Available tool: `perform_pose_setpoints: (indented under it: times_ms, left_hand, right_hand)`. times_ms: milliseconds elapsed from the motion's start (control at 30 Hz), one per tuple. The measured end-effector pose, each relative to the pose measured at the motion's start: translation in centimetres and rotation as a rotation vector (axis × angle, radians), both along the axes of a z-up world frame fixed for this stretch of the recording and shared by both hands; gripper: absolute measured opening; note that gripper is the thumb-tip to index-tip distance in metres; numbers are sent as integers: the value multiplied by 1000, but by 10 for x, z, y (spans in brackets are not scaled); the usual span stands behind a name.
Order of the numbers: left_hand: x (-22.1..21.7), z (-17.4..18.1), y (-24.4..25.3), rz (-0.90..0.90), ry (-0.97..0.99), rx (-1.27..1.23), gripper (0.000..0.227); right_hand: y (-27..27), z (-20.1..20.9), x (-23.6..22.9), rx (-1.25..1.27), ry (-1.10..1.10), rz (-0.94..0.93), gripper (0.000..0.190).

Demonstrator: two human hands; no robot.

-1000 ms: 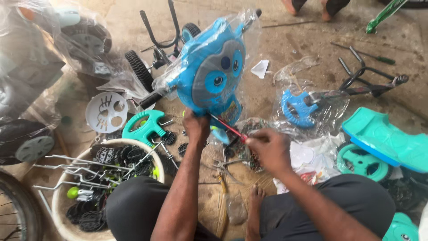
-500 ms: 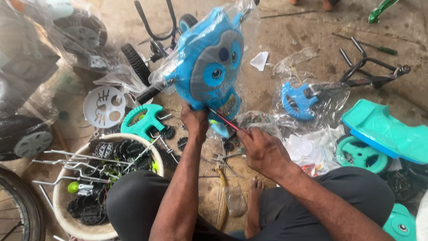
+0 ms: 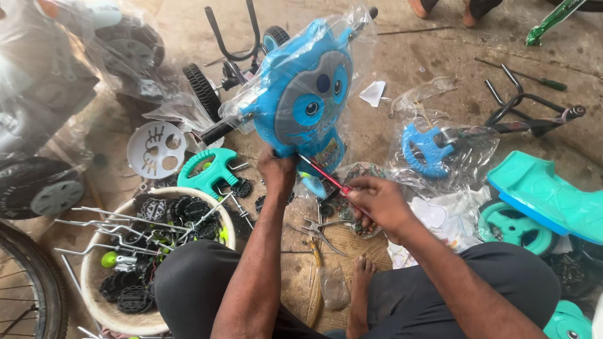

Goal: The person assembles a blue children's tricycle by attaching the handlebars and tightening the front panel with a screwdriver. They work on the frame, wheels, and plastic body parts while sitting on the floor.

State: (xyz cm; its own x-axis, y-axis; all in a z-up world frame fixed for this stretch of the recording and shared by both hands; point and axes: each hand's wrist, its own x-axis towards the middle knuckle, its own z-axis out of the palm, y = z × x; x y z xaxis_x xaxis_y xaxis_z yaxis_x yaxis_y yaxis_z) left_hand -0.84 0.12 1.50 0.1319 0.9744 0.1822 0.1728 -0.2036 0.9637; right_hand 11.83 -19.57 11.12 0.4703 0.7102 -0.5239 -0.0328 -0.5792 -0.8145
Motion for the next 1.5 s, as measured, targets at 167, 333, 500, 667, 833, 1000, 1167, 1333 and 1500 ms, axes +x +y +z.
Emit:
perform_pose_setpoints:
  times_ms: [167,333,500,667,833,1000,1167,1333,1500]
  left_hand:
    - [1,-6,-4,-10,-48,-88,14]
    - [-8,10,1,-76,2,-204,28]
    - [-26,43,14,-29,-143,6,56]
    - [-31,77,18,-196,-875,-169,45]
    - [-16,83,22,-33,-1067,-172,41]
    - [-11,77,24,50,-1052,-166,36]
    - [-9,86,20,77,-943,-155,35]
    - [-11,99,17,97,-919,-171,38]
    - [-13,102,16,72,-964,-177,41]
  right_hand:
    - [-11,-28,-4,148,701,-272,40]
    - [-23,-28,-32,206,766,-271,46]
    - [-49,37,-37,73,-88,68,46]
    - [-36,105,-49,433,-905,310,38]
    - [-10,131,-62,598,-1143,380,34]
    - [8,140,-57,596,-1272,488,32]
    - [18,159,-53,607,-1443,612,34]
    - [22,172,-51,587,-1528,707,33]
    - [22,180,-48,540,-1801,901,30]
